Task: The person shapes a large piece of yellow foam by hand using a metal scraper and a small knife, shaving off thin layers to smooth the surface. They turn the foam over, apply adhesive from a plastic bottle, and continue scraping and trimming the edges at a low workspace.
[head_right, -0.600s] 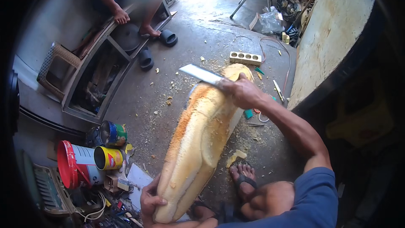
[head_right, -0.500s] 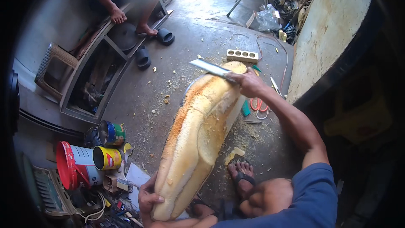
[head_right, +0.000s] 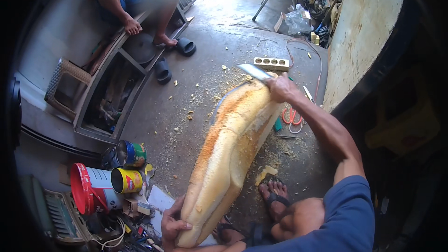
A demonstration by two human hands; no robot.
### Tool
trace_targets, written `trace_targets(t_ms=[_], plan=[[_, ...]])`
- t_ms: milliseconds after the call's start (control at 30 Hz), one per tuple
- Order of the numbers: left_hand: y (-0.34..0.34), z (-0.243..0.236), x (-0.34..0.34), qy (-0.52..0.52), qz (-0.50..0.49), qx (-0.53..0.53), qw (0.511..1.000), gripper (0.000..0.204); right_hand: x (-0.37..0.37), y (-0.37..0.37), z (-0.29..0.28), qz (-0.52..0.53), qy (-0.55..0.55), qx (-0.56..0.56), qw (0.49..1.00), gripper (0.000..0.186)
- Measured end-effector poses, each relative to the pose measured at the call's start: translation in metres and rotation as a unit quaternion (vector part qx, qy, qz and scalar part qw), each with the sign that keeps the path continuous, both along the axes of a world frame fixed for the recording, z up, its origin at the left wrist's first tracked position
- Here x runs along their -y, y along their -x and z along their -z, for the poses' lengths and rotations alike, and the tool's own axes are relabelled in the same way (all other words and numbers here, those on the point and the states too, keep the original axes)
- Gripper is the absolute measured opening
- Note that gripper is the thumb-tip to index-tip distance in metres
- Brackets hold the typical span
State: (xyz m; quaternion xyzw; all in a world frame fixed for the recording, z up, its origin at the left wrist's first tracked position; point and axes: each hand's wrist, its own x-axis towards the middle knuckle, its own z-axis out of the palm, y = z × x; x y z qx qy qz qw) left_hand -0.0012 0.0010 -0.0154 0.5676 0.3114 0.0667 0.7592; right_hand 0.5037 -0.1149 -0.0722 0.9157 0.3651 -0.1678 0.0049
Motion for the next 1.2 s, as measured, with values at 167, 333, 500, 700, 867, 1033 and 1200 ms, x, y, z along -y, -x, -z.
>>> trace_targets(t_ms=[167,333,500,700,867,1033,1200], plan=[[0.0,0.005,-0.005,0.124,-0.048,0.029,0.991,0.097,0.025,-0.008,0.018,-0.086,-0.139,0.003,0.987,0.056],[0.002,-0.002,-0.01,0.05,-0.02,-0.001,0.999,0.1,-0.017,0.025,-0.004,-0.054,-0.076,-0.008,0.996,0.059],[-0.001,0.001,-0.01,0.133,-0.072,0.03,0.988,0.101,0.01,-0.003,0.012,-0.046,-0.13,-0.042,0.99,0.064],[0.012,0.004,-0.013,0.053,-0.071,0.022,0.996,0.102,-0.035,0.057,-0.011,-0.162,-0.191,0.012,0.968,0.055],[0.006,0.022,-0.013,0.146,-0.1,0.058,0.982,0.1,0.006,-0.019,0.025,-0.02,-0.117,-0.012,0.993,0.058],[0.024,0.023,-0.021,0.099,-0.122,0.069,0.985,0.098,-0.045,0.042,-0.009,-0.187,-0.138,0.034,0.972,0.056],[0.012,0.035,-0.016,0.179,-0.116,0.069,0.974,0.098,-0.01,-0.016,0.012,-0.047,-0.03,0.034,0.998,0.054]])
